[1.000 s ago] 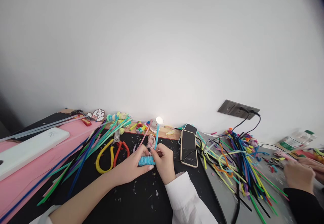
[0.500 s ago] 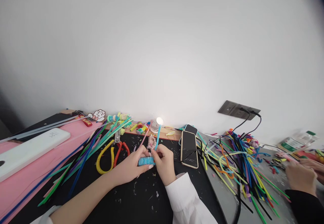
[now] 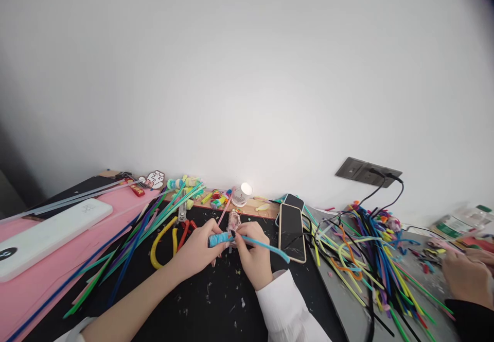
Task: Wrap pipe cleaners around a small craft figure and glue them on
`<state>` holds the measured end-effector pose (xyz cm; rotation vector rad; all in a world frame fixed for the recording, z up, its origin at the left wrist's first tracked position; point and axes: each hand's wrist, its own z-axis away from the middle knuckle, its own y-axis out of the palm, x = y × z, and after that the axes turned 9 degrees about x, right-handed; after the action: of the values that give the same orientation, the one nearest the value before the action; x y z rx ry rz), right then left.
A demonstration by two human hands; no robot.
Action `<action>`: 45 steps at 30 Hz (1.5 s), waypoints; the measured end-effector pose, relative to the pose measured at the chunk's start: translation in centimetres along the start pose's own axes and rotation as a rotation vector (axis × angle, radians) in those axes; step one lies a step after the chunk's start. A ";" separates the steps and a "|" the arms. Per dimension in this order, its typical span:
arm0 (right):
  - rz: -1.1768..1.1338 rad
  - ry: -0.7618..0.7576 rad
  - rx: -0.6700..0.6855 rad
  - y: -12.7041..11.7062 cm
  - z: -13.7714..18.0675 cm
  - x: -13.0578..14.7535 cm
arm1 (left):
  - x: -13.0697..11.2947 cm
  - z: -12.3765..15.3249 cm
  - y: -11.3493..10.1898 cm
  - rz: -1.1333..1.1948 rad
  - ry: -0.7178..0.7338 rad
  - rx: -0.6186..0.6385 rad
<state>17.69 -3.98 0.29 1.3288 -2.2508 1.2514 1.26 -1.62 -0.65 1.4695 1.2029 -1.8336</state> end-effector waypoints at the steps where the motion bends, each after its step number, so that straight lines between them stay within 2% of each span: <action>1: 0.012 -0.022 -0.001 0.0 0.0 0.1 | 0.1 -0.1 -0.1 -0.015 0.001 -0.030; 6: 0.041 -0.087 0.066 0.2 0.1 0.2 | 0.4 -0.2 -0.5 -0.122 -0.003 -0.213; 11: 0.032 -0.066 0.126 0.2 0.1 -0.1 | 0.4 -0.3 -0.9 -0.170 0.009 -0.304; 14: 0.112 0.031 0.170 -0.2 -0.1 -0.8 | 0.6 -0.5 -1.5 -0.238 -0.016 -0.390; 17: 0.305 0.279 0.151 -0.6 -0.2 -1.6 | 0.8 -0.6 -2.2 -0.280 -0.067 -0.462; 19: 0.415 0.460 0.174 -0.8 -0.3 -2.0 | 0.8 -0.6 -2.4 -0.287 -0.081 -0.478; 21: 0.460 0.560 0.239 -1.0 -0.2 -2.2 | 0.7 -0.6 -2.4 -0.283 -0.061 -0.481; 27: 0.523 0.556 0.420 -1.1 0.1 -2.0 | 0.8 -0.7 -2.1 -0.253 0.021 -0.442; 29: 0.535 0.560 0.413 -1.1 0.1 -2.2 | 0.7 -0.6 -2.2 -0.258 0.031 -0.436; 32: 0.533 0.567 0.330 -1.1 0.1 -2.8 | 0.5 -0.4 -2.3 -0.273 0.031 -0.469; 35: 0.442 0.562 0.190 -1.4 -0.1 -3.6 | 0.3 -0.2 -2.6 -0.284 -0.010 -0.507; 39: 0.071 0.439 0.022 -1.9 -0.5 -4.1 | 0.6 -0.4 -2.7 -0.289 -0.025 -0.457; 42: -0.213 0.351 0.085 -2.0 -0.8 -3.8 | 0.9 -0.6 -2.7 -0.305 -0.007 -0.389; 45: -0.350 0.307 0.182 -1.8 -0.8 -3.5 | 1.1 -0.7 -2.7 -0.333 0.005 -0.363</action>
<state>20.95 -1.71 -0.26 1.4036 -1.6477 1.4375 -0.91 0.42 -0.87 1.1229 1.7602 -1.6896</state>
